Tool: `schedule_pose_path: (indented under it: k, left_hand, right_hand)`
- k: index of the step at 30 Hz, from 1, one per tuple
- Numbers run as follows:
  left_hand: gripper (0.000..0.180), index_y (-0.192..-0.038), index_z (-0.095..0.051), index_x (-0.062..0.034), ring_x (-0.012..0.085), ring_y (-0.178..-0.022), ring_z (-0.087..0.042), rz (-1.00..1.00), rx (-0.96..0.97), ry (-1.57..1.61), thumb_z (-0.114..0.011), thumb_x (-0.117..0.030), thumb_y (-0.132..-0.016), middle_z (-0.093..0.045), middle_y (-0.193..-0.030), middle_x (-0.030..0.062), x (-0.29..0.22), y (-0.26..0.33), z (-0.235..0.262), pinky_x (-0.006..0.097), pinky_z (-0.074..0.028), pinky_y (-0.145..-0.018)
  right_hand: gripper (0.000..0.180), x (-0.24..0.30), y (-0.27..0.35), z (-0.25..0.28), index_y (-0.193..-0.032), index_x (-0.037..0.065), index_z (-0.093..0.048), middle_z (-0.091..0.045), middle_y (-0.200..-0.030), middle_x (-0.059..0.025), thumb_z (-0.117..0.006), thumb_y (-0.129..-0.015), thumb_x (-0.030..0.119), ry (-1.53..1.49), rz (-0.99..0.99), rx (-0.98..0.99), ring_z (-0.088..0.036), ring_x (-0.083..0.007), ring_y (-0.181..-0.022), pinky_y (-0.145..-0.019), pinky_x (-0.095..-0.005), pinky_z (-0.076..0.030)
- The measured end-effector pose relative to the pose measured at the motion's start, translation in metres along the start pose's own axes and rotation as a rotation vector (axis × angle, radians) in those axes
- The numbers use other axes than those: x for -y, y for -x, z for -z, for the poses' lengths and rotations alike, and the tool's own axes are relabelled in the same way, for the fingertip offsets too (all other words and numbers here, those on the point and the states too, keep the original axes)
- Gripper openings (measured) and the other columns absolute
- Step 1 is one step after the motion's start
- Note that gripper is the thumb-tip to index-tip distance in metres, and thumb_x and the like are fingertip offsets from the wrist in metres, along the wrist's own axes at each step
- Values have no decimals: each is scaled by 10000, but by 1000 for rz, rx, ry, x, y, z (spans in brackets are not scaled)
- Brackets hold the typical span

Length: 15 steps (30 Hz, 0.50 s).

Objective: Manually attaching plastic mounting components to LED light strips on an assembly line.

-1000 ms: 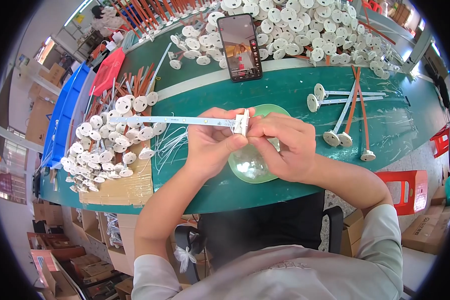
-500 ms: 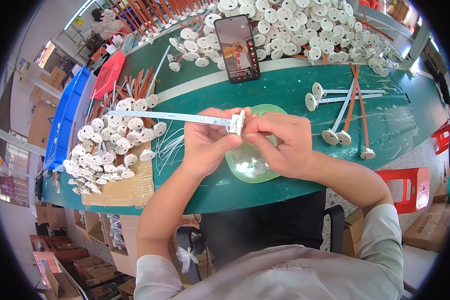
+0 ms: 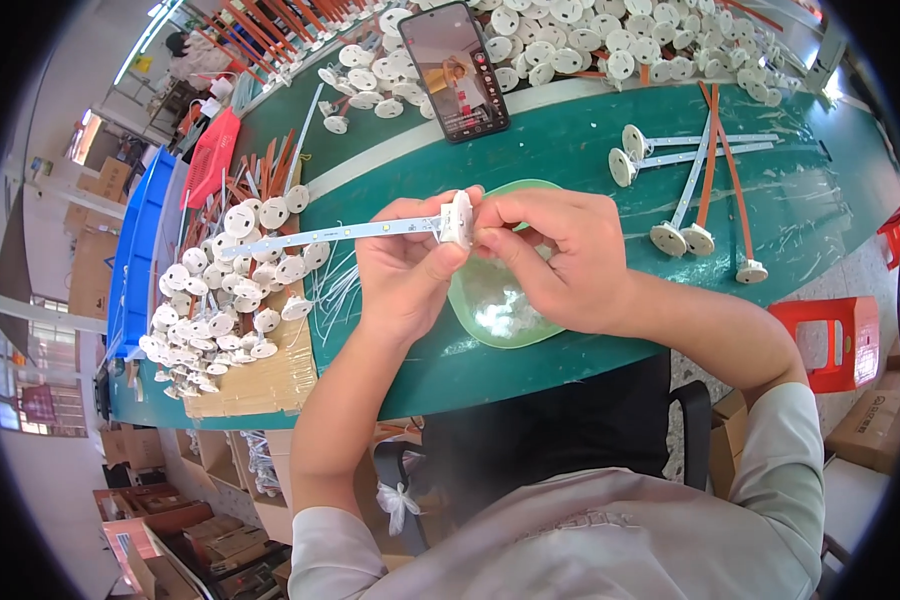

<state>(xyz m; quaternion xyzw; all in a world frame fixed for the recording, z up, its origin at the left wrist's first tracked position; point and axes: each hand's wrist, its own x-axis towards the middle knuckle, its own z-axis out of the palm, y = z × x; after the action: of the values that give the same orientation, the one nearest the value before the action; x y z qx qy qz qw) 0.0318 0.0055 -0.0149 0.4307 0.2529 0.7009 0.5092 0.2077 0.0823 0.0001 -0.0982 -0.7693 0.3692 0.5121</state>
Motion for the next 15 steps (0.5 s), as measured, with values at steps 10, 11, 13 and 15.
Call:
schedule_pose_path:
  k: [10, 11, 13, 15]
  left_hand:
    - [369, -1147, -656, -59, 321, -1274, -604, -40, -26, -45, -799, 44, -823, -682, -1260, 161, 6, 3, -6, 462, -493, -1076]
    - [367, -1152, -653, -60, 320, -1282, -597, -47, -14, -42, -795, 41, -828, -677, -1270, 161, 7, 3, -6, 464, -492, -1077]
    - [365, -1159, -651, -61, 317, -1290, -590, -21, -36, -19, -788, 38, -836, -670, -1281, 162, 6, 5, -7, 467, -490, -1080]
    - [362, -1166, -650, -62, 315, -1298, -583, 5, -56, 4, -781, 35, -844, -663, -1293, 163, 4, 6, -9, 471, -489, -1082]
  right_hand:
    - [135, -3, -2, -1, -888, -10, -666, -690, -791, -115, -704, -785, -89, 138, 231, -80, -660, -246, -632, -552, -308, -517]
    - [141, -2, -2, -1, -886, -7, -666, -685, -783, -112, -710, -777, -86, 144, 266, -86, -655, -245, -625, -547, -311, -510]
    - [147, -2, 0, -2, -883, -4, -666, -681, -775, -109, -716, -768, -82, 149, 297, -96, -649, -244, -617, -541, -314, -502]
    - [157, -1, 0, -4, -882, -2, -670, -681, -775, -102, -724, -756, -78, 130, 304, -111, -645, -236, -612, -540, -309, -500]
